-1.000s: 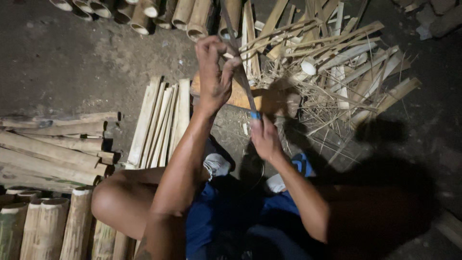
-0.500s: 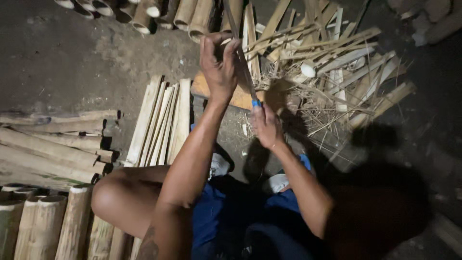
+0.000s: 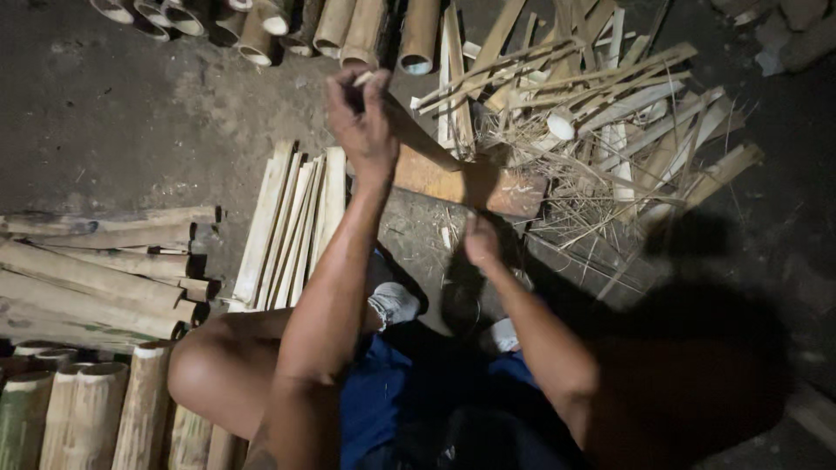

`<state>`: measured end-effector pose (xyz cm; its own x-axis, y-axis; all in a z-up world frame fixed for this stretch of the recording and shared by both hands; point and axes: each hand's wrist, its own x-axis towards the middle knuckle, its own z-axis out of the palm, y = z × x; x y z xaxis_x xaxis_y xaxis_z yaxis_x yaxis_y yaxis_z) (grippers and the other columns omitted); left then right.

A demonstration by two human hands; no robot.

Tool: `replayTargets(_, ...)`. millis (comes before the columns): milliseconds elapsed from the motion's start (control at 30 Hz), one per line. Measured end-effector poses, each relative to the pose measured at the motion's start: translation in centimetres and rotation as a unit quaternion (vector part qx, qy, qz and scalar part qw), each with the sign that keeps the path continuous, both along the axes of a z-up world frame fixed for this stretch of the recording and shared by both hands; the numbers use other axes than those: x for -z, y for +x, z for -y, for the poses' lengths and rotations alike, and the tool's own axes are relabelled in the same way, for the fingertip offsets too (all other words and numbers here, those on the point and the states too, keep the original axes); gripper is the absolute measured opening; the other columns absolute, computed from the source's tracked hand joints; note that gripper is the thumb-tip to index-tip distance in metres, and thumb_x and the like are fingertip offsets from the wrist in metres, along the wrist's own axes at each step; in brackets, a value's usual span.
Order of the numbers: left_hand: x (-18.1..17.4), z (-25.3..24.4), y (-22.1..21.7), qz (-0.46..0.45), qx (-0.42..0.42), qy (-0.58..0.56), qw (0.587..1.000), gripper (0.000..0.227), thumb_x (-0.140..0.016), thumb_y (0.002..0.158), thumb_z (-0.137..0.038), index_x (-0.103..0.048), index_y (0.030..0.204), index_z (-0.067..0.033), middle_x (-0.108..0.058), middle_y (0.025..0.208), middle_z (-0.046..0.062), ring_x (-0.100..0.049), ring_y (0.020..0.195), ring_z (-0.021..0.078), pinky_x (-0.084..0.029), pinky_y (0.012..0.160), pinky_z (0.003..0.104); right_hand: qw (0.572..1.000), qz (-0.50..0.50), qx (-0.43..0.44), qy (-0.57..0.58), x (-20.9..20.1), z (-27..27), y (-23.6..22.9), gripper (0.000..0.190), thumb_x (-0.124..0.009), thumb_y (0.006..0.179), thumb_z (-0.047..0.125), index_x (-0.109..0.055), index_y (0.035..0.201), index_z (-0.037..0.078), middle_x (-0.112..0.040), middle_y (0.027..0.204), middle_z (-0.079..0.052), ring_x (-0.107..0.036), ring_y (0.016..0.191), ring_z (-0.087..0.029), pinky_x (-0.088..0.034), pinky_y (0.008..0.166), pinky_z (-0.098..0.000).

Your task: The person sits on the floor and uses a knife to split bamboo poles into thin strips. They repeatedly position each bamboo piece on a wooden block and strike it with the knife to separate it into smaller sections.

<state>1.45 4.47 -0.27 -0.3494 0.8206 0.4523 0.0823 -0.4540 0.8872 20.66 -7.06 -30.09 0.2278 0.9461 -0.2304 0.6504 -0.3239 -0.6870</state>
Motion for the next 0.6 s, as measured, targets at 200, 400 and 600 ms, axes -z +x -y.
replayTargets(200, 0.2, -1.4, -0.2, 0.046, -0.021, 0.06, 0.997, 0.038, -0.078, 0.101, -0.015, -0.052, 0.127, -0.0045, -0.057, 0.117, 0.011, -0.059, 0.106, 0.0177, -0.051, 0.097, 0.032, 0.995, -0.057, 0.055, -0.066, 5.6, 2.0, 3.8, 0.054, -0.04, 0.107, 0.052, -0.059, 0.093, 0.003, -0.059, 0.065, -0.015, -0.061, 0.054, -0.033, -0.049, 0.052, -0.0448)
replayTargets(400, 7.4, -3.9, -0.7, -0.039, -0.083, -0.076, 0.993, 0.073, -0.073, 0.097, -0.038, -0.04, 0.148, 0.0019, -0.053, 0.142, 0.025, -0.05, 0.135, 0.0369, -0.036, 0.115, 0.044, 0.972, -0.167, 0.095, -0.134, 4.5, 3.8, 3.7, 0.061, -0.039, 0.106, 0.056, -0.059, 0.085, 0.003, -0.057, 0.057, -0.013, -0.06, 0.045, -0.03, -0.048, 0.044, -0.0436)
replayTargets(600, 16.6, -1.3, 0.4, -0.224, 0.128, -0.203, 0.945, 0.042, -0.061, 0.109, -0.029, -0.055, 0.142, -0.0027, -0.072, 0.117, 0.022, -0.072, 0.106, 0.033, -0.058, 0.095, 0.04, 0.972, -0.166, 0.075, -0.149, 3.2, 5.8, 4.6, 0.058, -0.04, 0.101, 0.059, -0.058, 0.08, 0.008, -0.056, 0.05, -0.008, -0.057, 0.038, -0.023, -0.047, 0.039, -0.0398)
